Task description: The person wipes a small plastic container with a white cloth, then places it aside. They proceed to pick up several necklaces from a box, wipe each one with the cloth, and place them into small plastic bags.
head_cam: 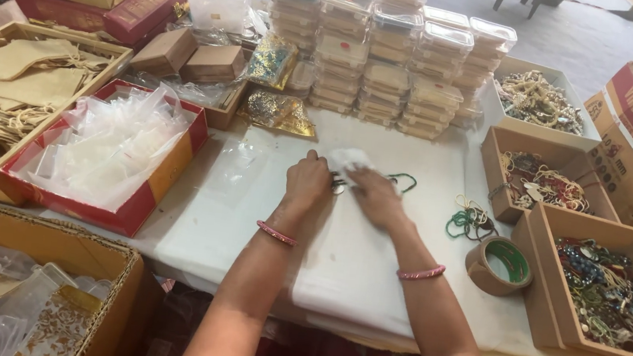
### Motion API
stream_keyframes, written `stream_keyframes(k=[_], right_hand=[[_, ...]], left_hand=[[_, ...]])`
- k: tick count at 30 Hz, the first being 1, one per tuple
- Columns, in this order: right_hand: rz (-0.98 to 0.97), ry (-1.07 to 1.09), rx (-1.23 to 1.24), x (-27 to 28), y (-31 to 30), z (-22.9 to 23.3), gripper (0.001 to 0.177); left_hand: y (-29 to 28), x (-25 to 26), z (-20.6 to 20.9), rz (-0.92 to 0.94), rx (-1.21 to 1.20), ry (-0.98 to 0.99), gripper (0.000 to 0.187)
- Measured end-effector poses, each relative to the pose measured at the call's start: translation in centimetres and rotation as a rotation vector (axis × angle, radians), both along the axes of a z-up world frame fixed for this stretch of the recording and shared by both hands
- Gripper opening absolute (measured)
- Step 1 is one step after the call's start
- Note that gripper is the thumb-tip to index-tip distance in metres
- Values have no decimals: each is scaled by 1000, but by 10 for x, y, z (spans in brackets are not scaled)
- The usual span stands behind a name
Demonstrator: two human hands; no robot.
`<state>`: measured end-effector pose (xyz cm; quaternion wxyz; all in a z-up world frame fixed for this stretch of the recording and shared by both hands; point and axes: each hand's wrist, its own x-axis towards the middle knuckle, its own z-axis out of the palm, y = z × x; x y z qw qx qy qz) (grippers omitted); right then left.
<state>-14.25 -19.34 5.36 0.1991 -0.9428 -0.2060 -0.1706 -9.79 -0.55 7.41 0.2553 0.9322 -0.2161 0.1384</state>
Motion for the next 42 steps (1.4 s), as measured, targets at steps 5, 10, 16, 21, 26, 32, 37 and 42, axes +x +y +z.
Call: stream_keyframes(k=[5, 10, 16, 21, 26, 32, 37, 42], right_hand=[[-546, 101, 64, 8, -64, -5, 41], [-683, -15, 4, 4, -77, -15, 43], [-107, -231, 106, -9, -5, 9, 61], [-276, -7, -200, -30, 14, 40, 47], [-695, 14, -281, -2, -61, 1, 29], [-888, -122, -299, -8, -85, 4, 15], [-573, -120, -98, 6, -68, -11, 14], [-404, -58, -112, 12, -72, -26, 6]], left_hand=[[-5, 4, -1, 2, 52, 21, 41], [-1, 18, -24, 8, 29, -59, 27], [6, 27, -24, -31, -107, 62, 24], [8, 26, -27, -8, -195, 4, 29], [6, 19, -17, 27, -100, 80, 24], [6, 20, -20, 24, -123, 60, 19], [6, 24, -25, 25, -144, 38, 24], [6, 27, -24, 29, -129, 80, 24]])
